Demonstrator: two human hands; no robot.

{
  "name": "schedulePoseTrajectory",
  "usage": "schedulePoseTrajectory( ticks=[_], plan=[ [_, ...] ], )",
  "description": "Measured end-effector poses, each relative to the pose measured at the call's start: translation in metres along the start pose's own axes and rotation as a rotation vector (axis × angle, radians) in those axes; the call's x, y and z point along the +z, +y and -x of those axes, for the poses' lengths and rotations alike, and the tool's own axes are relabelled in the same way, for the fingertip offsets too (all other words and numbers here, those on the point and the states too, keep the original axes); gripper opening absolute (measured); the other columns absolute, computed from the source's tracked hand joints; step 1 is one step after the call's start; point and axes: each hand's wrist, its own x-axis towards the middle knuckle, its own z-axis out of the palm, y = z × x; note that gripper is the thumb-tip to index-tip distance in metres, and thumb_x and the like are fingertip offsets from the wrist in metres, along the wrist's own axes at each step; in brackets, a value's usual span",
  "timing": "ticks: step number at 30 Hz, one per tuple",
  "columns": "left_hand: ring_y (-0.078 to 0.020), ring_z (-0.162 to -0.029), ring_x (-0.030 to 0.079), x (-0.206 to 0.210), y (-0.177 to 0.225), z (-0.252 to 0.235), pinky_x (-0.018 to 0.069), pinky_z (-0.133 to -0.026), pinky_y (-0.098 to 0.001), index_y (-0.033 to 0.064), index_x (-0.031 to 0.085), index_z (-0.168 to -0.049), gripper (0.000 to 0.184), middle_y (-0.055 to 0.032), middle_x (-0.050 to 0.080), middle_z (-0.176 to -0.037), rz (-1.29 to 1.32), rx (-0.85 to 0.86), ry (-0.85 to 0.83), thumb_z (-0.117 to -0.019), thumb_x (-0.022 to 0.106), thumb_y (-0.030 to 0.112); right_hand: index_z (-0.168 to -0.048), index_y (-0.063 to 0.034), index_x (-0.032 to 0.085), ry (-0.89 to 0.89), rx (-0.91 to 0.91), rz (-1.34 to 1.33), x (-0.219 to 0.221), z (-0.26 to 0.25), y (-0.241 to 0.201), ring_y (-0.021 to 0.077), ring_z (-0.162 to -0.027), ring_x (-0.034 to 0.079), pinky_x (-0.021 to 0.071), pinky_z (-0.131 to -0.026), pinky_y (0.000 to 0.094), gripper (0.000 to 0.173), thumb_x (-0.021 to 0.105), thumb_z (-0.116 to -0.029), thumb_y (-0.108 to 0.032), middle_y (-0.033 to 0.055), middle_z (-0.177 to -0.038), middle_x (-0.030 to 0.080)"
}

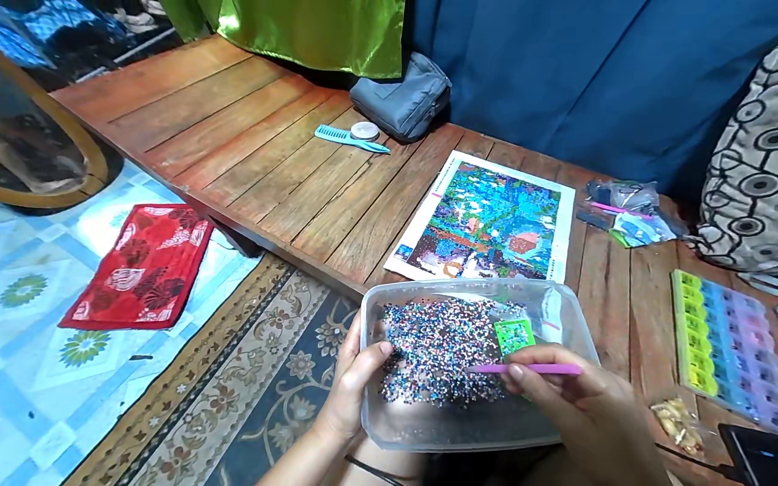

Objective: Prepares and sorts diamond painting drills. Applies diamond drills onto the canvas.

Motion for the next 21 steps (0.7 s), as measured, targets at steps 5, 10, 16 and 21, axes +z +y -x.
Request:
schedulePoseTrajectory(
  ticks=[5, 10, 16, 21],
  plan=[
    [-0.0048, -0.090, 0.069, 0.001, 0.000, 0.000, 0.0582, -0.081, -0.0234, 0.0101, 0.046, -0.140, 0.062, 0.0014, 0.069, -0.105, 0.004, -0.017, 0.008, -0.0804, 0.057, 0.022, -0.090, -0.0070, 0.074, 0.055, -0.001, 0.155, -0.007, -0.001, -0.003, -0.0053, -0.064, 0.063, 0.0532, -0.060, 0.0115, 0.019, 0.064, -0.0900, -0.023, -0.0038, -0.077, 0.071],
    [-0.0041, -0.087, 0.069, 0.001, 0.001, 0.000, 0.0584, -0.078, -0.0231, 0.0112, 0.045, -0.141, 0.063, 0.0030, 0.069, -0.102, 0.007, -0.020, 0.008, -0.0797, 0.057, 0.022, -0.086, -0.0059, 0.075, 0.096, -0.086, 0.295, 0.001, 0.002, -0.003, -0.0030, -0.063, 0.062, 0.0499, -0.061, 0.0098, 0.019, 0.063, -0.0874, -0.020, 0.0013, -0.076, 0.070],
    [-0.0041, -0.087, 0.069, 0.000, 0.001, 0.001, 0.0581, -0.079, -0.0233, 0.0110, 0.049, -0.135, 0.057, 0.0029, 0.069, -0.099, 0.006, -0.021, 0.012, -0.0806, 0.057, 0.023, -0.085, -0.0066, 0.075, 0.112, -0.091, 0.265, 0.001, 0.001, -0.003, -0.0051, -0.061, 0.060, 0.0490, -0.058, 0.0092, 0.019, 0.063, -0.0883, -0.022, -0.0005, -0.075, 0.069],
    [-0.0031, -0.084, 0.069, 0.000, 0.000, 0.000, 0.0577, -0.077, -0.0220, 0.0119, 0.048, -0.136, 0.058, 0.0037, 0.069, -0.097, 0.014, -0.019, 0.005, -0.0802, 0.058, 0.024, -0.086, -0.0059, 0.075, 0.087, -0.081, 0.226, 0.005, 0.003, -0.004, -0.0056, -0.062, 0.061, 0.0497, -0.060, 0.0083, 0.018, 0.064, -0.0875, -0.020, -0.0003, -0.076, 0.070]
  ],
)
